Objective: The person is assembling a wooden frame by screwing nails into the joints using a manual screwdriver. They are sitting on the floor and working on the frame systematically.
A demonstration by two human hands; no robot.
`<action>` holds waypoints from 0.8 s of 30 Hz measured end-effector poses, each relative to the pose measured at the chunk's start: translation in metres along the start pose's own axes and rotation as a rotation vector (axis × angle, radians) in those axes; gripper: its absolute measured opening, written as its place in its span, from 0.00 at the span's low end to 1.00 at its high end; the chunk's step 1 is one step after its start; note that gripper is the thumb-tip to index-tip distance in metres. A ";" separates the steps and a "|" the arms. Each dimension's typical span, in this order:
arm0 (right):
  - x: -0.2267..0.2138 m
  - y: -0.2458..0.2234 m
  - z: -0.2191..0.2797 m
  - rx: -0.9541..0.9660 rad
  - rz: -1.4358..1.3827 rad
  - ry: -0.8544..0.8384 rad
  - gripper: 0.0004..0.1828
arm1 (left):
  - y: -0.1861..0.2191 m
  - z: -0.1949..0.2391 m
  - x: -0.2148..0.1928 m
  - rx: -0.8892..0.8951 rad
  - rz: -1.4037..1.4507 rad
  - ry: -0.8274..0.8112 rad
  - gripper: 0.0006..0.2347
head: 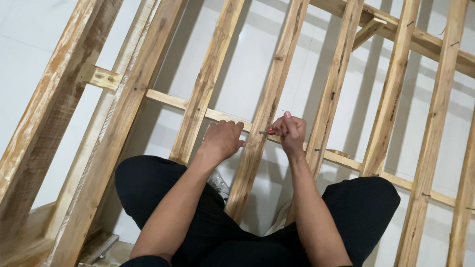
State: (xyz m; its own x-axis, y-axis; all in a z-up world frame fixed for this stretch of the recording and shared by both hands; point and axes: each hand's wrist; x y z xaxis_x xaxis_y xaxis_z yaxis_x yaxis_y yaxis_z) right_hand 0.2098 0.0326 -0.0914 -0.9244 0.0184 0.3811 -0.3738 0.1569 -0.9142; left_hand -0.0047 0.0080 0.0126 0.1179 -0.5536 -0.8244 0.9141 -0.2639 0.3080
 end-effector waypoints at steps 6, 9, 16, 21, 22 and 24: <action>0.004 -0.026 0.007 0.082 -0.070 0.005 0.31 | 0.006 0.005 -0.009 -0.009 0.019 -0.028 0.19; 0.036 -0.043 0.015 0.012 0.158 0.048 0.17 | 0.003 0.007 -0.014 0.018 0.033 -0.015 0.19; 0.059 -0.023 0.013 -0.080 0.398 0.479 0.12 | 0.006 0.013 -0.016 0.026 0.025 0.010 0.19; 0.052 -0.017 0.012 0.010 0.334 0.172 0.25 | 0.003 0.013 -0.013 0.032 0.048 0.033 0.19; 0.053 -0.019 0.009 0.018 0.337 0.169 0.25 | 0.003 0.013 -0.014 0.028 0.055 0.029 0.19; 0.053 -0.023 0.002 0.016 0.205 0.017 0.27 | 0.003 0.012 -0.015 0.024 0.057 0.030 0.18</action>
State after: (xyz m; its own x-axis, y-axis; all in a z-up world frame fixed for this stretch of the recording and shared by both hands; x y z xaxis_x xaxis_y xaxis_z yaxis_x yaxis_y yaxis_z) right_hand 0.1691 0.0283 -0.0498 -0.9798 0.0648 0.1891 -0.1794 0.1323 -0.9748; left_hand -0.0089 0.0060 0.0319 0.1816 -0.5448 -0.8187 0.8959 -0.2516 0.3662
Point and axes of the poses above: each hand's wrist, its own z-axis away from the middle knuckle, its own x-axis out of the palm, y = z × x, and after that the axes turned 3 degrees about -z, right-handed
